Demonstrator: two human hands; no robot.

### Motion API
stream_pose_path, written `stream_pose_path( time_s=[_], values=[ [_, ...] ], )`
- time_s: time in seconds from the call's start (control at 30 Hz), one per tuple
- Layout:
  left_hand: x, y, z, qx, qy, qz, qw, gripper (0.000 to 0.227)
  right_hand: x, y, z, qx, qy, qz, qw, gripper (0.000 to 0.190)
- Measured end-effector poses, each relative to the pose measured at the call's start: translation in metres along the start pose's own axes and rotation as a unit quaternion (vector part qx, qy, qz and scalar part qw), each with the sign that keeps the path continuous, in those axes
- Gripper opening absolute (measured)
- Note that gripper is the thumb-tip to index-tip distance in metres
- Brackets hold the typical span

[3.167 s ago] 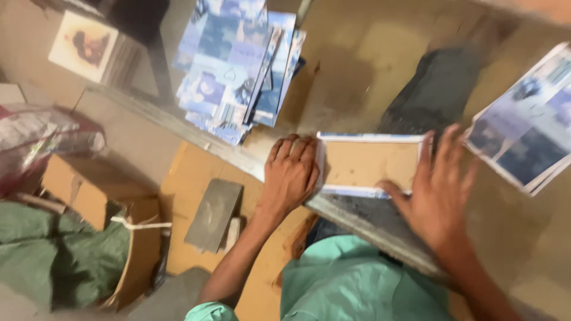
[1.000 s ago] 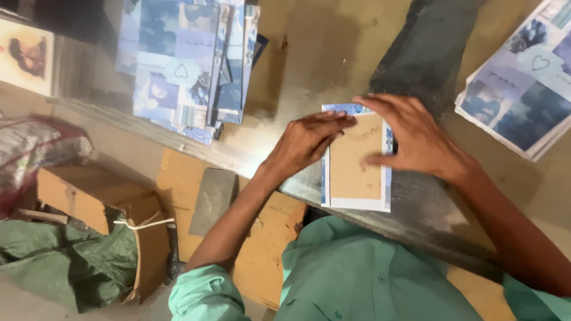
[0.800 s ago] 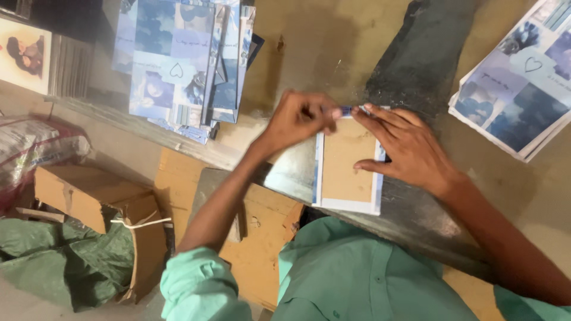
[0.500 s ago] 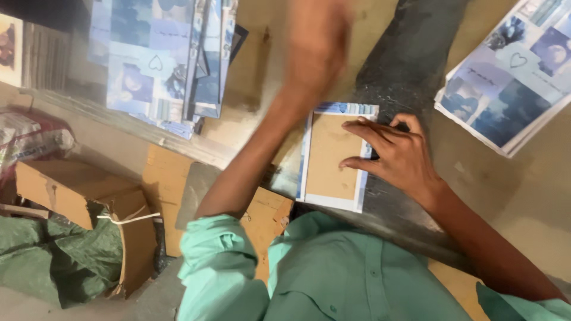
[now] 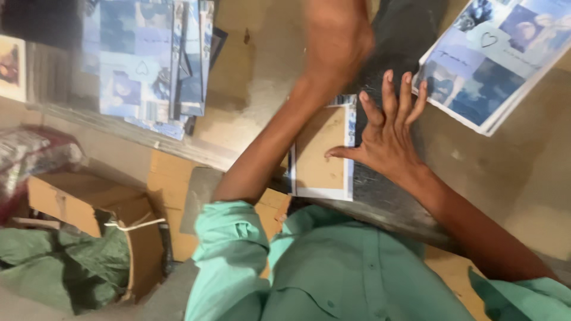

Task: The person assembles small cards by placing a printed sheet onto a cardboard backing and pressing the edges to adhere them. They handle the items one at a time, flipping them over and smoothing the surfaces before stacking the finished units.

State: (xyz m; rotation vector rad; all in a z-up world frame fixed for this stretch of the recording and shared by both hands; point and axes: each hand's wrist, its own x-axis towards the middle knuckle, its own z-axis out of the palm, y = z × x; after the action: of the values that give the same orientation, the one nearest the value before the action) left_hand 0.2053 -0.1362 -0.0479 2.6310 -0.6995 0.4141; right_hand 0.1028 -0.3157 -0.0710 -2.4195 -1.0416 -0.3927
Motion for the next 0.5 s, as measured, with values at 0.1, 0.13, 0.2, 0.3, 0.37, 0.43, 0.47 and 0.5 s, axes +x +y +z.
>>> stream_pose_path(
  time_s=[0.1, 0.13, 0.2, 0.3, 0.37, 0.43, 0.47, 0.5],
  values=[
    [0.002, 0.029, 0.017, -0.051, 0.064, 0.075, 0.994, 0.044, -0.002, -0.001, -0.008, -0.021, -0.031, 0.016, 0.999, 0.14],
    [-0.001, 0.034, 0.015, -0.076, 0.081, 0.121, 0.986, 0.039, -0.002, -0.004, -0.008, -0.024, -0.039, 0.029, 0.999, 0.14],
    [0.0, 0.03, 0.005, -0.088, 0.08, 0.136, 0.984, 0.042, 0.0, -0.006, -0.005, -0.022, -0.018, 0.031, 0.999, 0.139],
    [-0.004, 0.026, -0.019, -0.24, 0.128, -0.002, 0.962, 0.037, -0.001, -0.016, -0.009, -0.048, -0.005, 0.041, 0.998, 0.132],
    [-0.012, 0.024, -0.038, -0.298, 0.12, -0.209, 0.924, 0.03, -0.006, -0.03, -0.016, -0.023, -0.016, 0.045, 0.999, 0.13],
    [-0.03, 0.016, -0.063, -0.119, 0.058, -0.277, 0.952, 0.024, -0.005, -0.044, -0.024, 0.047, -0.033, 0.041, 0.997, 0.134],
    [-0.04, 0.016, -0.072, 0.047, 0.029, -0.207, 0.977, 0.025, -0.004, -0.051, -0.028, 0.065, -0.062, 0.048, 0.995, 0.133],
    [-0.049, 0.022, -0.076, 0.03, 0.012, -0.166, 0.986, 0.031, -0.004, -0.059, -0.032, 0.084, -0.09, 0.054, 0.991, 0.133]
  ],
)
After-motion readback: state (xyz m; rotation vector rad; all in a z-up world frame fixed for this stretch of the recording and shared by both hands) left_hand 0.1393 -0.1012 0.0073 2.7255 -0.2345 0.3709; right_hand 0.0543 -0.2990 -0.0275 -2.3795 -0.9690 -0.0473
